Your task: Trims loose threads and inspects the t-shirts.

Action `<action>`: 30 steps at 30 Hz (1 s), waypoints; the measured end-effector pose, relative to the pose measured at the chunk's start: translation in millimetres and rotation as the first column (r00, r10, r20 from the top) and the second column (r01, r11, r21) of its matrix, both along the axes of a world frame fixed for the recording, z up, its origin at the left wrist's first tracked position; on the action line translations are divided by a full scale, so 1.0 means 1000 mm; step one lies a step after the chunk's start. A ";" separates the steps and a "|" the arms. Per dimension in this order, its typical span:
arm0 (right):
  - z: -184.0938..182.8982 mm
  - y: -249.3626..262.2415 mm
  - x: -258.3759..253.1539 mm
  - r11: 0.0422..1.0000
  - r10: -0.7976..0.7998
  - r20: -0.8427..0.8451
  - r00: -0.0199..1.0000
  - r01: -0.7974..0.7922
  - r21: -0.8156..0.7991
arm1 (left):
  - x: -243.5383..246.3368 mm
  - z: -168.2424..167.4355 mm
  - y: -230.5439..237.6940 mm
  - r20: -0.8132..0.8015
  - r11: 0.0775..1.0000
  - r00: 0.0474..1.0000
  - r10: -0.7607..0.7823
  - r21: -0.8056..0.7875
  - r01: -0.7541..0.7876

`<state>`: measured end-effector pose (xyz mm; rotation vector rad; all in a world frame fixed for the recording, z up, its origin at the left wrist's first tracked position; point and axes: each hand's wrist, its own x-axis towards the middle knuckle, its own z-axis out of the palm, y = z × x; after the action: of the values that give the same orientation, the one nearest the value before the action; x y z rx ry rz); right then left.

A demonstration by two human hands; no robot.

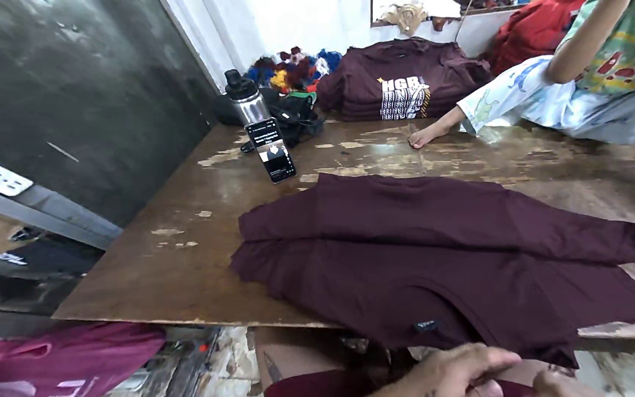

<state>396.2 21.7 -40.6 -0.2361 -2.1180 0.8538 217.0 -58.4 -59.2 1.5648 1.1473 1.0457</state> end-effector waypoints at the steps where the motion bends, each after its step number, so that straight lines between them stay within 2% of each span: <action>1: -0.008 0.007 0.002 0.997 -0.076 -0.006 0.997 0.076 0.029 | 0.000 0.001 -0.002 0.124 1.000 0.992 0.015 -0.014 -0.013; 3: -0.028 0.018 0.003 0.968 -0.218 0.018 0.976 0.214 0.131 | 0.001 0.000 -0.003 0.391 0.997 0.918 0.067 -0.066 -0.045; 5: -0.048 0.024 -0.001 0.935 -0.285 0.041 0.958 0.269 0.231 | -0.001 0.002 -0.002 0.606 0.990 0.794 0.057 -0.136 0.032; 8: -0.064 0.031 -0.008 0.915 -0.291 -0.075 0.954 0.300 0.270 | -0.001 0.011 -0.007 0.742 0.949 0.663 0.102 -0.273 0.159; 10: -0.060 0.028 -0.006 0.940 -0.259 -0.084 0.962 0.271 0.205 | -0.004 0.015 -0.010 0.731 0.937 0.675 0.096 -0.296 0.187; 13: -0.053 0.021 0.001 0.971 -0.221 -0.012 0.975 0.221 0.090 | -0.007 0.011 -0.011 0.688 0.941 0.725 0.034 -0.266 0.208; 17: -0.045 0.011 0.013 0.992 -0.128 -0.007 0.992 0.128 -0.017 | -0.012 -0.001 -0.008 0.625 0.963 0.781 -0.009 -0.205 0.176; 20: -0.041 0.005 0.023 0.998 -0.012 -0.046 0.999 0.009 -0.070 | -0.014 -0.006 -0.005 0.616 0.977 0.787 -0.017 -0.158 0.144; 23: -0.038 0.004 0.028 0.986 -0.127 0.018 0.992 0.128 -0.106 | -0.011 -0.007 -0.003 0.643 0.979 0.766 0.022 -0.171 0.115; 26: -0.040 0.024 0.018 0.967 -0.244 0.060 0.968 0.247 -0.052 | -0.007 -0.011 -0.001 0.640 0.982 0.768 0.020 -0.155 0.104; 28: -0.042 0.031 0.005 0.965 -0.253 0.048 0.966 0.256 -0.061 | -0.004 -0.015 -0.003 0.573 0.990 0.819 0.010 -0.121 0.072; 30: -0.046 0.030 -0.006 0.961 -0.211 -0.002 0.977 0.207 -0.182 | -0.001 -0.017 -0.004 0.424 0.999 0.906 0.013 -0.052 0.010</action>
<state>390.1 51.8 -86.1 -0.5343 -1.9553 0.9172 215.9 -62.8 -76.1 1.2119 0.8648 1.2704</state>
